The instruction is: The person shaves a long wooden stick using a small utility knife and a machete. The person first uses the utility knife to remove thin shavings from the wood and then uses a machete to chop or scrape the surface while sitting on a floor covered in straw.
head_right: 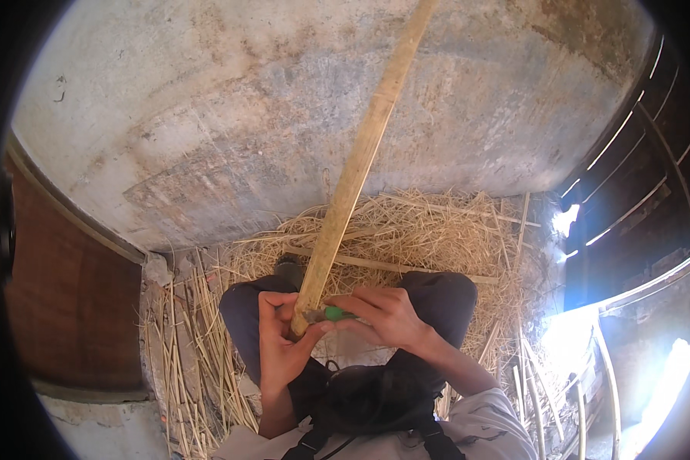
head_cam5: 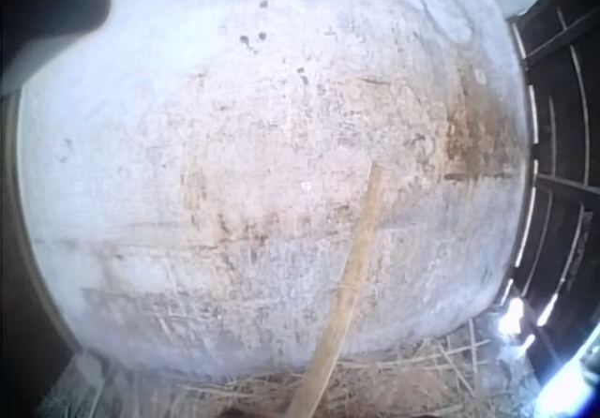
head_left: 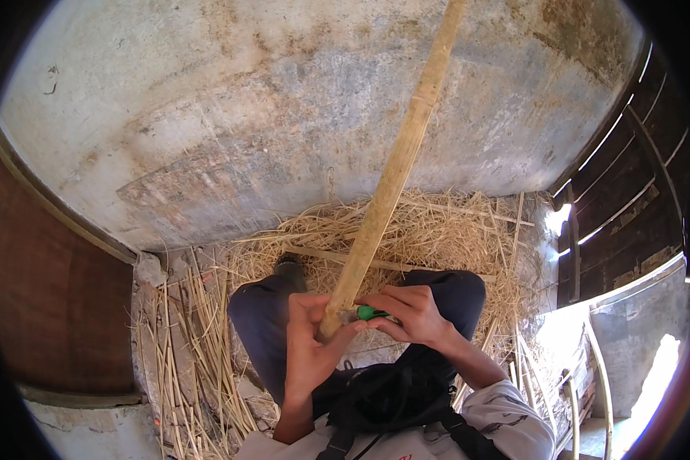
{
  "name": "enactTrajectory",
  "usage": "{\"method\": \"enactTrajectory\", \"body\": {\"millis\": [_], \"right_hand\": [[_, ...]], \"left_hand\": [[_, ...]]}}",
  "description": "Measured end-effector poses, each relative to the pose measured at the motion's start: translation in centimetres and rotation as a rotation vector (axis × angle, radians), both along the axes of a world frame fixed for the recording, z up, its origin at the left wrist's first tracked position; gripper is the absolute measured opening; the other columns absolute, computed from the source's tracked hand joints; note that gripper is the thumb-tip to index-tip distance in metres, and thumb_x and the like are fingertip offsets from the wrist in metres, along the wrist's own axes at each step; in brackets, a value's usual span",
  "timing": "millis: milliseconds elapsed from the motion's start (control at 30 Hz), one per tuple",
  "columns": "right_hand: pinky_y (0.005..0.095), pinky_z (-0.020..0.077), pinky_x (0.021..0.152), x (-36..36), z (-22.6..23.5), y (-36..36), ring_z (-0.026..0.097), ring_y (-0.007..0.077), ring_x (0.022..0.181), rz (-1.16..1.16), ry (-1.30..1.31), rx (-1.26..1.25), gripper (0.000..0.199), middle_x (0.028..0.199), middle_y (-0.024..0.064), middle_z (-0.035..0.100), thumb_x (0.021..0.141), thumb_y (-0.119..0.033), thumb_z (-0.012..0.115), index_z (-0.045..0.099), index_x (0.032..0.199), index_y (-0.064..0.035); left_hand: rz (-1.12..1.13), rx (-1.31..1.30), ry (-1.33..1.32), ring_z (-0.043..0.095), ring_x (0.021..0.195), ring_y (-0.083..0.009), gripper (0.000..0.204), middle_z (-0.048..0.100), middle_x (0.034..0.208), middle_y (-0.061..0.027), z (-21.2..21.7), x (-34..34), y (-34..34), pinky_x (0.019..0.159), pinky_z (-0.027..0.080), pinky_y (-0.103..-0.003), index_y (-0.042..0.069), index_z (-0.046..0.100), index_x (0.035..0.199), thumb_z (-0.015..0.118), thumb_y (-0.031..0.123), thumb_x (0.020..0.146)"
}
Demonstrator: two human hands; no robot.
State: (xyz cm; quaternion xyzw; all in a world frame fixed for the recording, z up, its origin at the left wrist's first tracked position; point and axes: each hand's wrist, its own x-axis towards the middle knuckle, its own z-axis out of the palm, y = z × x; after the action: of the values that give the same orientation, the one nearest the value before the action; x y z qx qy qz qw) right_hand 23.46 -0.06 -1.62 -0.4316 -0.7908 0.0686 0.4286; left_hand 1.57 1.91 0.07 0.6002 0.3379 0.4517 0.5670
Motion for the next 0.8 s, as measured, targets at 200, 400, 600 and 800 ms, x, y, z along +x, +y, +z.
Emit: {"method": "enactTrajectory", "body": {"millis": [200, 400, 600, 800], "right_hand": [[0.035, 0.0484, 0.053, -0.1, 0.6, -0.1, 0.061, 0.0225, 0.058, -0.004, -0.024, 0.006, 0.047, 0.081, 0.0046, 0.065, 0.087, -0.036, 0.083, 0.076, 0.124, -0.0074], [0.0349, 0.0455, 0.05, -0.3, 1.1, -0.1, 0.058, 0.0211, 0.054, -0.026, -0.004, 0.063, 0.048, 0.074, 0.0032, 0.062, 0.086, -0.036, 0.083, 0.077, 0.122, -0.0047], [0.0314, 0.0495, 0.051, -0.6, 2.0, -0.3, 0.061, 0.015, 0.057, -0.078, -0.043, 0.062, 0.046, 0.072, -0.0016, 0.059, 0.079, -0.03, 0.088, 0.079, 0.121, -0.0119], [0.0307, 0.0489, 0.051, -0.8, 1.9, -0.7, 0.059, 0.0143, 0.057, -0.121, -0.087, 0.077, 0.046, 0.07, -0.0019, 0.055, 0.08, -0.032, 0.087, 0.079, 0.12, -0.0129]], "left_hand": [[0.026, 0.024, 0.037, 0.073, 0.103, -0.0156, 0.053, 0.073, 0.116, -0.0172, -0.1, 0.0, -0.1, 0.083, 0.059, -0.025, 0.006, 0.035, 0.123, 0.075, -0.012, 0.093], [0.036, 0.032, 0.005, 0.072, 0.105, -0.0145, 0.052, 0.071, 0.118, -0.0173, -0.4, 0.3, -0.2, 0.083, 0.058, -0.024, 0.007, 0.033, 0.12, 0.073, -0.013, 0.094], [0.019, -0.04, -0.099, 0.066, 0.114, -0.0147, 0.048, 0.059, 0.118, -0.0122, -0.6, 0.2, -0.4, 0.087, 0.056, -0.025, 0.001, 0.04, 0.12, 0.077, -0.01, 0.093], [0.013, -0.058, -0.117, 0.065, 0.116, -0.0149, 0.046, 0.06, 0.117, -0.0124, 0.2, 0.5, -0.3, 0.09, 0.057, -0.025, 0.002, 0.04, 0.118, 0.076, -0.011, 0.093]]}}
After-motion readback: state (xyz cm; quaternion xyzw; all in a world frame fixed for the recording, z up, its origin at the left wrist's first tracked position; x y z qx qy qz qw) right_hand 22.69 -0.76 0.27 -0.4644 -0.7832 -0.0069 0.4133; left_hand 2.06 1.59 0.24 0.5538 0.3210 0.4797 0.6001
